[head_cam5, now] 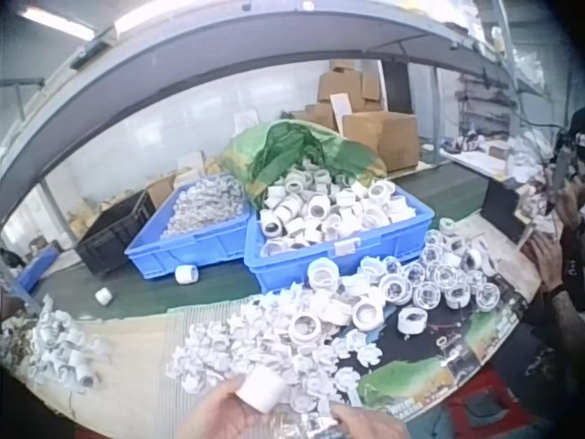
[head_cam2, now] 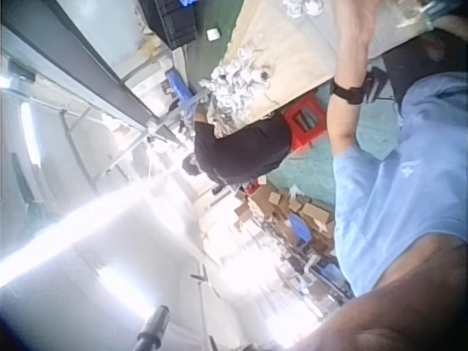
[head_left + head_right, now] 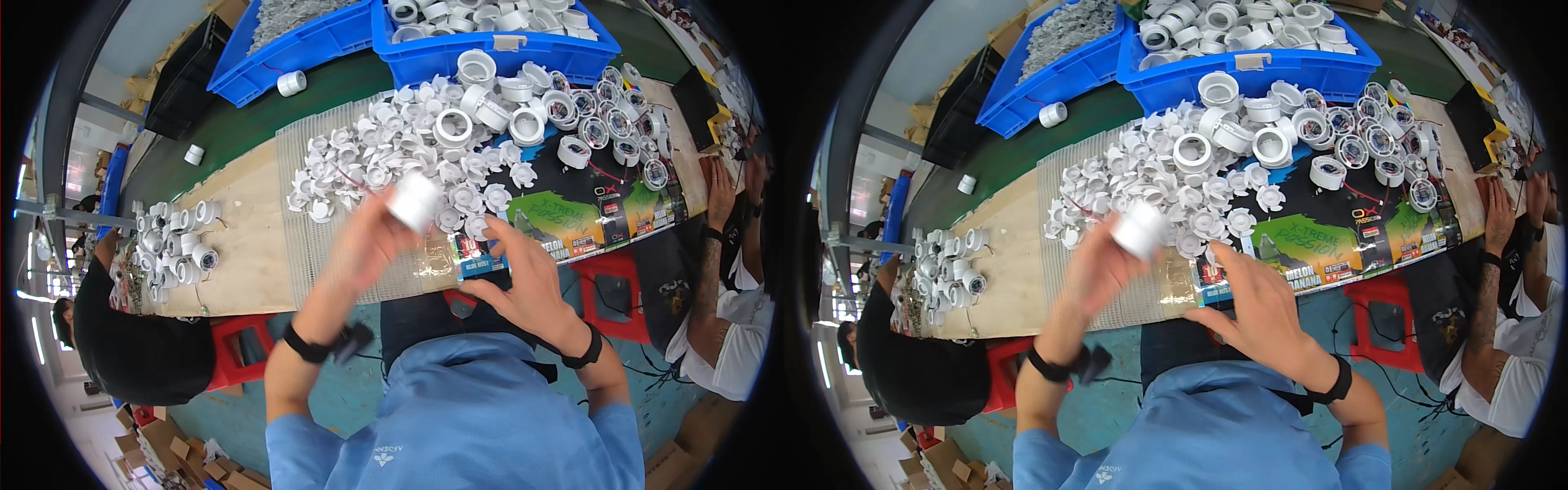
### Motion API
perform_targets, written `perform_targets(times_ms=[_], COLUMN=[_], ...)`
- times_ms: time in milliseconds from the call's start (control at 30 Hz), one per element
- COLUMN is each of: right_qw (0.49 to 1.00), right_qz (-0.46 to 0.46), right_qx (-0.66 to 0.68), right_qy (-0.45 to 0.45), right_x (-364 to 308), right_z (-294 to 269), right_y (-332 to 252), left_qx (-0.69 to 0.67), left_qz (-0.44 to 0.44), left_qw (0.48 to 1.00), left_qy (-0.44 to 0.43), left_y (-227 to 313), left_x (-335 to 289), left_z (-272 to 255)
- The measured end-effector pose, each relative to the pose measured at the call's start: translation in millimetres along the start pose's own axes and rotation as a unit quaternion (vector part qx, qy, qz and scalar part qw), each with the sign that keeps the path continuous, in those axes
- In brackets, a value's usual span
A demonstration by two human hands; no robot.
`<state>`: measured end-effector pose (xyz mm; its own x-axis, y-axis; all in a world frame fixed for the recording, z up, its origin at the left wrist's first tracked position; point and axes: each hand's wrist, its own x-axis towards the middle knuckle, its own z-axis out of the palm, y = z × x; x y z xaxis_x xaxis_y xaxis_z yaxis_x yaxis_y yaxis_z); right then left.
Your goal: Assembling plastic electronic housing components on a factory production line.
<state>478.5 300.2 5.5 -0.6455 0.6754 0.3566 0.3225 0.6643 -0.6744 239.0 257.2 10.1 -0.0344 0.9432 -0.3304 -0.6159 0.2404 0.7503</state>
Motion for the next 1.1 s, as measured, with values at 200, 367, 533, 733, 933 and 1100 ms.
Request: perform_targets(times_ms=[200, 367, 533, 733, 933, 1100], right_qw=[0.999, 0.994, 0.974, 0.922, 0.920, 0.944], right_qz=[0.021, 0.103, 0.153, 0.099, 0.171, 0.206], right_qx=[0.024, 0.012, -0.126, -0.351, -0.348, -0.258], right_qy=[-0.035, 0.022, 0.113, 0.129, 0.057, 0.006], right_x=[-19.1, -35.0, -7.1, 52.1, 63.4, 52.9], right_z=[-8.5, -32.8, -73.8, -74.9, -74.4, -87.5], right_y=[4.6, 30.8, 90.1, 128.6, 151.6, 138.1], left_qx=[0.164, 0.776, 0.765, 0.722, 0.439, -0.167], left_qz=[0.156, 0.275, 0.280, 0.339, 0.295, 0.074], left_qw=[0.964, 0.536, 0.551, 0.562, 0.807, 0.981], left_qy=[0.139, 0.184, 0.183, 0.218, 0.263, 0.060], left_y=[92.6, 64.8, 47.4, 53.0, 46.3, -1.4], left_x=[41.2, 21.0, 15.9, 11.2, -14.5, -34.2], left_z=[-41.2, -107.4, -114.8, -102.0, -69.1, -16.5])
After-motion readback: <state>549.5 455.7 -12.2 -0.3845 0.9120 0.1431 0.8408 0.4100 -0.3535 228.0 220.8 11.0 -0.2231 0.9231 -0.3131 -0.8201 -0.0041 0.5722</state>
